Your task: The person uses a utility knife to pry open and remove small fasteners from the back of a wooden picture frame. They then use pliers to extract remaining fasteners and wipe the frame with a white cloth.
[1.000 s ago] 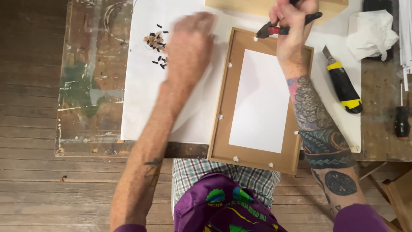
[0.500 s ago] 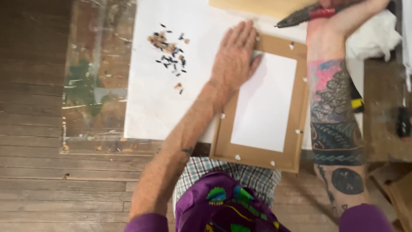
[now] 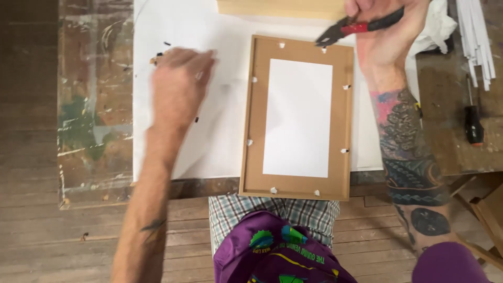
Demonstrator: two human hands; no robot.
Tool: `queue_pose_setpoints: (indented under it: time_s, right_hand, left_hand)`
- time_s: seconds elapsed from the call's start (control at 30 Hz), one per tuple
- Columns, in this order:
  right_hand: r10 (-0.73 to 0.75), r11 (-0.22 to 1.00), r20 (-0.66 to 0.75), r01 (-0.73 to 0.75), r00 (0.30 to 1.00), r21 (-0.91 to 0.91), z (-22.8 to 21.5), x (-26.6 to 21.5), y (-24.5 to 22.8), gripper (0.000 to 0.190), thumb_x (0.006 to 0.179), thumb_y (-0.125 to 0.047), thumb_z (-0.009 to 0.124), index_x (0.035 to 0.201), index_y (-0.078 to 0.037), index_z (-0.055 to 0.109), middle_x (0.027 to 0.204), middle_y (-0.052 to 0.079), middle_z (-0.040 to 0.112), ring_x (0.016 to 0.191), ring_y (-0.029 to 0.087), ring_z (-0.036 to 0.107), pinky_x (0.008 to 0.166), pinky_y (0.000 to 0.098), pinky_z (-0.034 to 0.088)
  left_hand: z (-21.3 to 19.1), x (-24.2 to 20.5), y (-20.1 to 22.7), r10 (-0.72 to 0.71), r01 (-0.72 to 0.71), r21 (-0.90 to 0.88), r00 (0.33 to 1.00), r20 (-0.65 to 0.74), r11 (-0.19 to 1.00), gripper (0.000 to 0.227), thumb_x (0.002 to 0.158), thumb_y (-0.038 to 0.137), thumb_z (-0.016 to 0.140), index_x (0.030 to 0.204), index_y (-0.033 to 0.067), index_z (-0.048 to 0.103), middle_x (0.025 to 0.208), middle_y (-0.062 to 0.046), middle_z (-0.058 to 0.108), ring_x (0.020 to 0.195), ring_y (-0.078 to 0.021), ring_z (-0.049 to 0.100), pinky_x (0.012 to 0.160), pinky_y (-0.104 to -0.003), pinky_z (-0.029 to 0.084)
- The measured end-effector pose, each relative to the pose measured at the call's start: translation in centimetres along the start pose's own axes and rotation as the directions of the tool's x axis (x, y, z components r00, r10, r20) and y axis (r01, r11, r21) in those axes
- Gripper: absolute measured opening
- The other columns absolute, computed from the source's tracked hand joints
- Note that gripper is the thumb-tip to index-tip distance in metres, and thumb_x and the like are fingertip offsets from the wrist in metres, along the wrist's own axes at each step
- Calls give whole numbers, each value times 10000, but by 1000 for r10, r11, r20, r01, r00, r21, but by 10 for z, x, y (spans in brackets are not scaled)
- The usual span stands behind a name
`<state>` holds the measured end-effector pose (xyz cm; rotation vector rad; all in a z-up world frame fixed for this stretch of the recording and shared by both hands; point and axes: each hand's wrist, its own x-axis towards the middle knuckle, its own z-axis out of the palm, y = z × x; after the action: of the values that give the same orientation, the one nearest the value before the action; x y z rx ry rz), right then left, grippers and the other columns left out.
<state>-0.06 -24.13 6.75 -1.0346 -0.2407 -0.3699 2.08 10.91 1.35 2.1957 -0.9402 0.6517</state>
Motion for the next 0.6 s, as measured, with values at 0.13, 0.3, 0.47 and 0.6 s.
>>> queue_pose_setpoints:
  time_s: [0.13, 0.3, 0.47, 0.6]
  right_hand:
    - [-87, 906, 102, 121, 991, -406, -56, -9, 7, 284, 1009, -374, 389, 880, -124, 356, 855, 19, 353, 830, 188, 373, 825, 354, 368]
    - [-122, 935, -46, 99, 991, -340, -52, -12, 19, 114, 884, -176, 540, 874, -110, 449, 818, 15, 434, 749, 172, 402, 713, 346, 382]
    - [-154, 932, -26, 137, 988, -335, -64, -5, 38, 244, 975, -181, 546, 827, -115, 363, 787, 32, 363, 754, 201, 387, 746, 383, 384]
    - [-144, 937, 47, 151, 989, -315, -61, 0, 45, 252, 1016, -203, 512, 861, -135, 325, 797, 21, 301, 764, 187, 339, 757, 374, 363]
  left_hand:
    - [-24, -21, -20, -33, -32, 450, 990, 134, 892, 144, 1029, 143, 801, 1168, 108, 799, 897, -26, 752, 816, -187, 681, 673, -327, 581]
    - [4, -2, 0, -94, 21, 483, 988, 127, 875, 224, 1077, 143, 707, 1282, 57, 732, 1292, -142, 724, 1131, -313, 688, 887, -458, 580]
    - [64, 23, 44, 55, -57, 28, 995, 80, 998, 487, 898, 74, 767, 1331, -75, 603, 1342, -299, 646, 1237, -433, 636, 1102, -503, 512]
    - [124, 38, 69, 58, -90, 97, 953, 296, 991, 643, 1031, 391, 704, 1480, -21, 499, 1549, -221, 490, 1432, -381, 468, 1214, -485, 348]
